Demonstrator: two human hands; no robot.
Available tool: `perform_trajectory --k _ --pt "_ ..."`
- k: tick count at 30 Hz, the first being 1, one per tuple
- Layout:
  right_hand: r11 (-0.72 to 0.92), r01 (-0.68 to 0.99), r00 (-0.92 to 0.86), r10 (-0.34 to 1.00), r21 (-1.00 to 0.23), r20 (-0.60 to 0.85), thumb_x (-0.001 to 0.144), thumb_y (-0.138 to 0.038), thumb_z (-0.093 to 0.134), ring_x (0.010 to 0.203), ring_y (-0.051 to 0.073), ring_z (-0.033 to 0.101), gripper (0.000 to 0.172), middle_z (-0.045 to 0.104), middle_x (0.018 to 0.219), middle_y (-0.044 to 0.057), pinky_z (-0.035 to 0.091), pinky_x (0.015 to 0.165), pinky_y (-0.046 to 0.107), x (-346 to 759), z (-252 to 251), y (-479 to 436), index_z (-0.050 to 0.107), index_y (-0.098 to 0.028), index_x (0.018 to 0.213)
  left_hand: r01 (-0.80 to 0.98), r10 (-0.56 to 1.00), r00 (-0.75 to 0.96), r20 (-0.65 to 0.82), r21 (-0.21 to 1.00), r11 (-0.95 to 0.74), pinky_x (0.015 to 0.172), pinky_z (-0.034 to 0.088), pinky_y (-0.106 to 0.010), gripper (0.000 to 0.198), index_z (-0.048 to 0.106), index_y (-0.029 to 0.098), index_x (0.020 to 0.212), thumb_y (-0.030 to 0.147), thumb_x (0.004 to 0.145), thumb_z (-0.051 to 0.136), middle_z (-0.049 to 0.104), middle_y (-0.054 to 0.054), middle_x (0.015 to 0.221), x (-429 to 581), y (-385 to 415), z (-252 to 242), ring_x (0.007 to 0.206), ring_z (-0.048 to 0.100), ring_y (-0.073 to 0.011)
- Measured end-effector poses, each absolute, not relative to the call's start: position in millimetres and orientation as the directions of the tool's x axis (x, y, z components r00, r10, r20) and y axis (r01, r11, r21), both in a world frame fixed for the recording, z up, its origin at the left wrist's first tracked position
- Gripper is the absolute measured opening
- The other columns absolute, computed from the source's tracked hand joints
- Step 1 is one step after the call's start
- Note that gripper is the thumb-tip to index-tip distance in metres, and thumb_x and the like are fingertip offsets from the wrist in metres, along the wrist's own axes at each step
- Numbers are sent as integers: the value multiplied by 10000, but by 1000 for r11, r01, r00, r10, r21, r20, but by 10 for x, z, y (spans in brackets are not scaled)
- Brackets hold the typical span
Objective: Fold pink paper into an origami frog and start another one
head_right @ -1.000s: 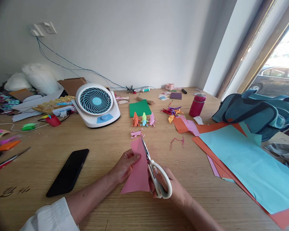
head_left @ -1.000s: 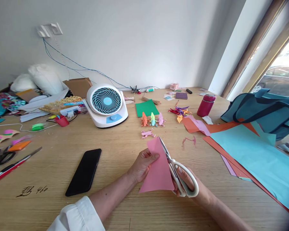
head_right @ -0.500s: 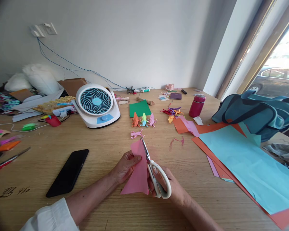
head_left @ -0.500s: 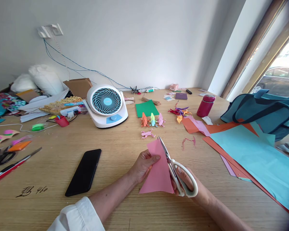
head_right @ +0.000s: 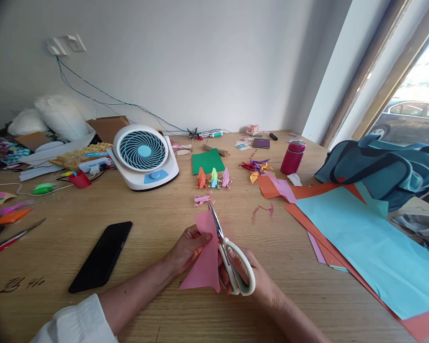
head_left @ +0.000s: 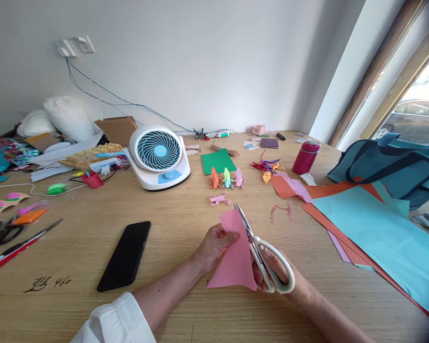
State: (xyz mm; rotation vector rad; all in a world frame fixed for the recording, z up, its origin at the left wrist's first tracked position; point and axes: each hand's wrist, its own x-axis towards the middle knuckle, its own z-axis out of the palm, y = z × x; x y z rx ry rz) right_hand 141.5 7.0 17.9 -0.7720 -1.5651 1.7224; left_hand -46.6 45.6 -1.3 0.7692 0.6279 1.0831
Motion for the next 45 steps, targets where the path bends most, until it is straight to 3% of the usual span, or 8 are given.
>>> perform_trajectory --k 15,27,38,40,42,43,45 --pt "-41 -110 -593 805 -993 33 929 -690 381 439 97 434 591 543 537 11 333 452 242 1409 210 67 533 -176 681 -475 936 329 -125 835 279 653 528 -310 341 734 123 797 349 604 901 734 -67 726 -456 445 -8 600 666 -177" --pt "-81 -188 -552 833 -979 37 940 -635 443 447 90 465 514 511 539 -19 325 456 219 1428 128 80 583 -150 843 -484 920 384 -82 830 276 673 520 -314 286 726 129 817 333 671 864 733 -67 738 -461 442 -28 610 674 -181" --pt "-88 -209 -429 903 -974 10 936 -638 442 511 118 498 490 535 632 -8 384 511 258 1570 160 148 595 -173 964 -529 956 256 -147 806 266 653 514 -281 328 697 133 748 312 579 914 714 -33 703 -459 444 22 621 649 -151" --pt "-13 -118 -366 930 -993 31 933 -640 437 525 124 487 498 541 645 -1 381 525 269 1647 195 203 598 -170 953 -533 965 201 -166 808 250 651 508 -270 352 687 131 736 308 550 927 711 -29 702 -480 477 12 618 642 -142" --pt "57 95 -299 954 -994 26 928 -624 450 580 148 510 472 561 674 12 395 561 284 1749 188 289 603 -177 944 -533 973 155 -173 815 230 636 498 -266 384 682 124 737 322 528 935 704 -33 693 -506 515 1 610 639 -144" --pt "97 252 -234 972 -963 37 923 -601 468 592 154 508 432 564 678 11 380 555 281 1807 164 339 601 -190 927 -534 975 138 -173 817 220 633 495 -266 397 681 122 745 330 523 937 702 -35 693 -519 533 -3 612 639 -147" --pt "147 620 -95 989 -771 112 897 -508 540 596 159 493 294 573 692 5 338 554 280 1928 83 443 578 -219 861 -539 978 118 -171 816 207 644 495 -264 411 683 124 772 336 526 935 707 -39 713 -543 563 -7 632 646 -150"
